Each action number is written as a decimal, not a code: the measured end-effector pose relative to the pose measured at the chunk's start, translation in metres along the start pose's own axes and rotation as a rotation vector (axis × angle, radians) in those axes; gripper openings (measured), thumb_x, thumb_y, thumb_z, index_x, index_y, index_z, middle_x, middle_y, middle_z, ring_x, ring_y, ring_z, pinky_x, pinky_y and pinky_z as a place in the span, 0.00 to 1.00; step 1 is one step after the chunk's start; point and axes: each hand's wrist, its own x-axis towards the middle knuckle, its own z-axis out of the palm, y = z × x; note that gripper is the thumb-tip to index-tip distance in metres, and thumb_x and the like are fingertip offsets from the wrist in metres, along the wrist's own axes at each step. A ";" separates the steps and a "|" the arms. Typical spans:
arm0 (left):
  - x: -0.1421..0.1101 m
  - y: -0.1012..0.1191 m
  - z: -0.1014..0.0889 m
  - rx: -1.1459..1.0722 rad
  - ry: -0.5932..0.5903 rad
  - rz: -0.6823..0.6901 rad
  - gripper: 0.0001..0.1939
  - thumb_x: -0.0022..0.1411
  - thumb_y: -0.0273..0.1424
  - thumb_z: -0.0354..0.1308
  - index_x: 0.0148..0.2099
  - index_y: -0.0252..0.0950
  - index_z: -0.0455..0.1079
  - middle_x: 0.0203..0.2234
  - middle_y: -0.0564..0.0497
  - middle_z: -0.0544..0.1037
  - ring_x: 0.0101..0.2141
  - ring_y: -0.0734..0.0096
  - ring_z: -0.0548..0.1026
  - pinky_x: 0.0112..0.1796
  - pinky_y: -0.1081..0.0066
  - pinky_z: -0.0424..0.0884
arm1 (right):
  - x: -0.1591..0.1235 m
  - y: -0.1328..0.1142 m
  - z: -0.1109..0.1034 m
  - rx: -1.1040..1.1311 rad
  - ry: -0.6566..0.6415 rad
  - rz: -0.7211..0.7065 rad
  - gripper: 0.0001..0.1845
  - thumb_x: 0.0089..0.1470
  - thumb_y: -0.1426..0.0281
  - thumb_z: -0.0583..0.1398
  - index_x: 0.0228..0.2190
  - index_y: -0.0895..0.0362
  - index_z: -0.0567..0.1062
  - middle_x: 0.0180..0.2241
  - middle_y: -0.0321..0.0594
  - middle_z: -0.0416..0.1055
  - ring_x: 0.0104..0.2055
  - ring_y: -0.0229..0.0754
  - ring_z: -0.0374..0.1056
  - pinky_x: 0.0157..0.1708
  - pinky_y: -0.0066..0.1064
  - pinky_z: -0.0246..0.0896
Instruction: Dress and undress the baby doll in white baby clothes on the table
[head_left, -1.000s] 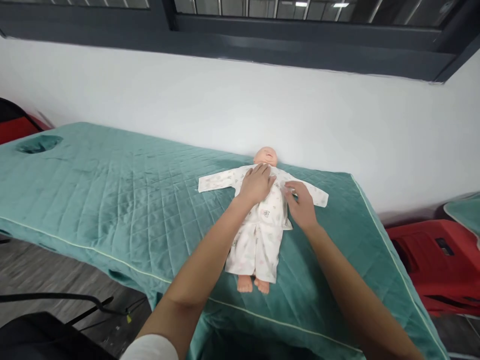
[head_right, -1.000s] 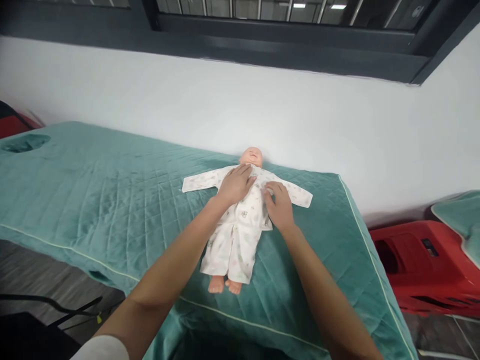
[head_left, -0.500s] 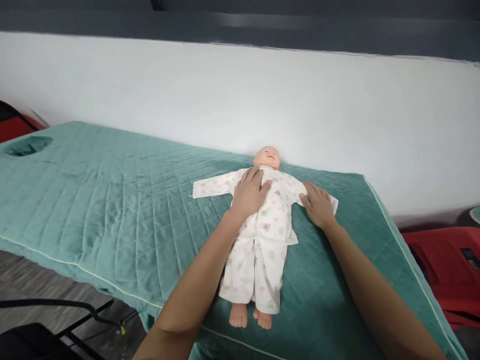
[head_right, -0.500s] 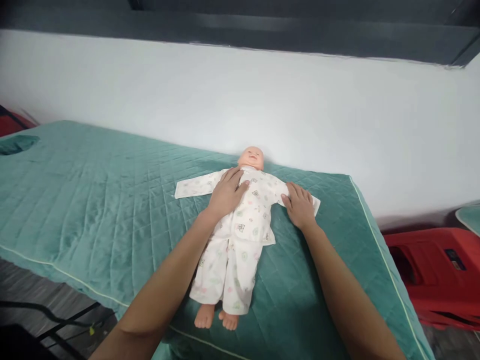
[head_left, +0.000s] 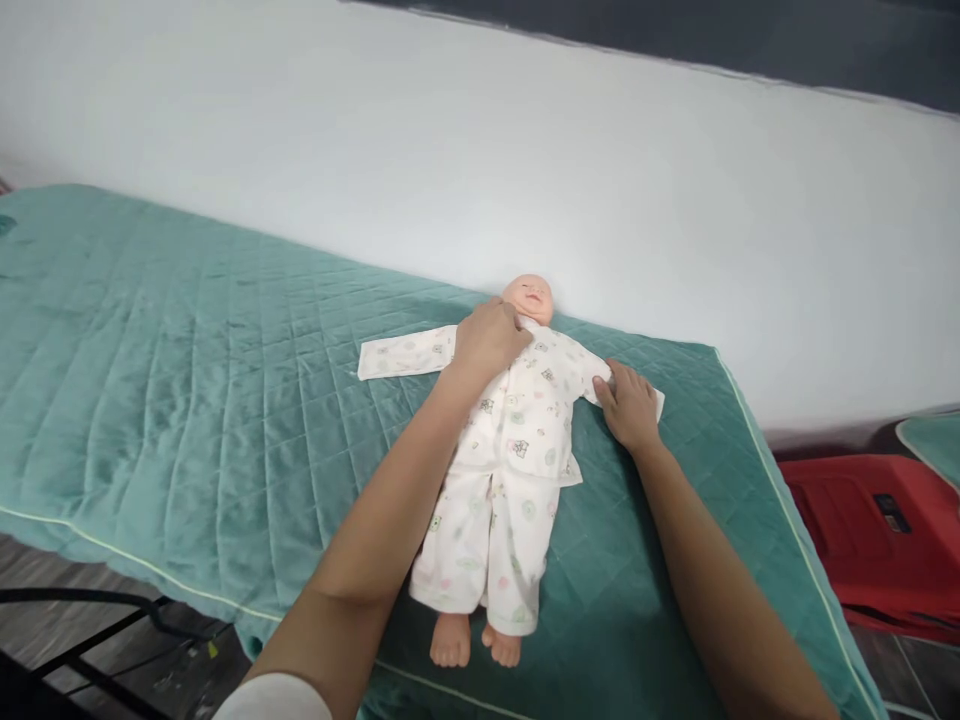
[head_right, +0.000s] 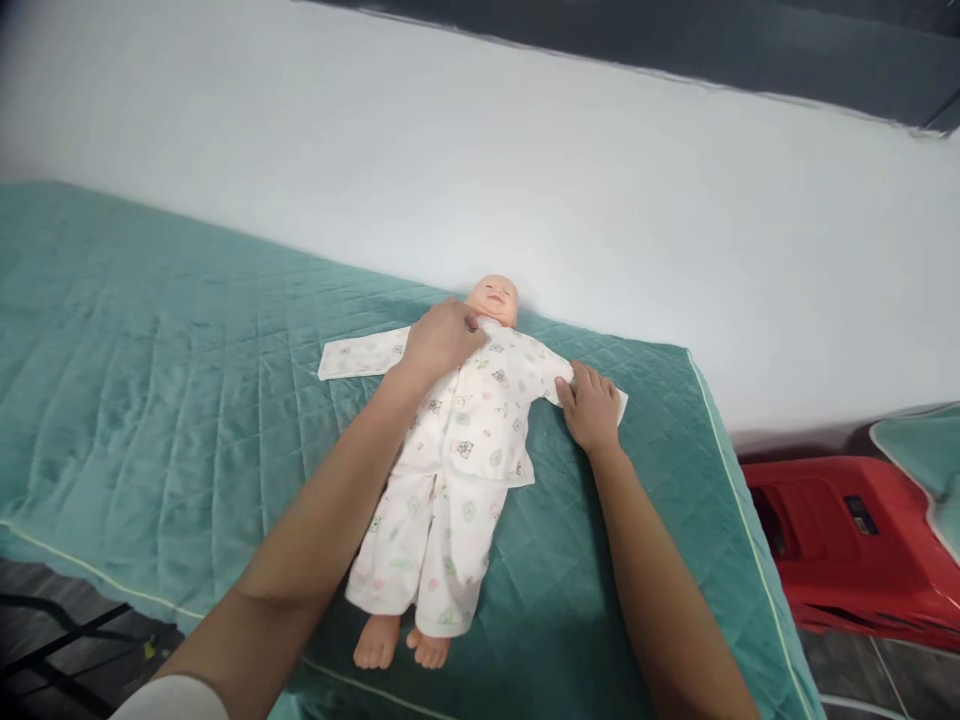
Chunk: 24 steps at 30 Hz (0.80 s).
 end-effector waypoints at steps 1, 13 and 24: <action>0.000 -0.001 0.001 -0.002 0.023 0.016 0.02 0.57 0.27 0.56 0.33 0.37 0.70 0.39 0.45 0.76 0.40 0.58 0.73 0.42 0.61 0.71 | 0.000 0.000 0.000 0.005 0.002 -0.002 0.28 0.65 0.53 0.48 0.58 0.57 0.67 0.55 0.51 0.71 0.55 0.55 0.66 0.57 0.52 0.56; -0.022 -0.017 -0.001 -0.180 0.151 0.206 0.07 0.68 0.30 0.48 0.42 0.38 0.68 0.44 0.47 0.75 0.50 0.62 0.70 0.54 0.62 0.65 | -0.003 -0.002 -0.002 0.050 0.031 0.022 0.28 0.64 0.54 0.49 0.57 0.58 0.67 0.56 0.53 0.69 0.58 0.56 0.63 0.60 0.54 0.52; -0.181 -0.078 -0.008 -0.278 0.262 0.011 0.12 0.65 0.27 0.48 0.49 0.37 0.67 0.46 0.45 0.74 0.50 0.65 0.72 0.52 0.62 0.70 | -0.082 -0.035 -0.028 0.238 0.134 0.063 0.29 0.63 0.56 0.52 0.59 0.61 0.65 0.61 0.58 0.62 0.65 0.56 0.55 0.63 0.56 0.51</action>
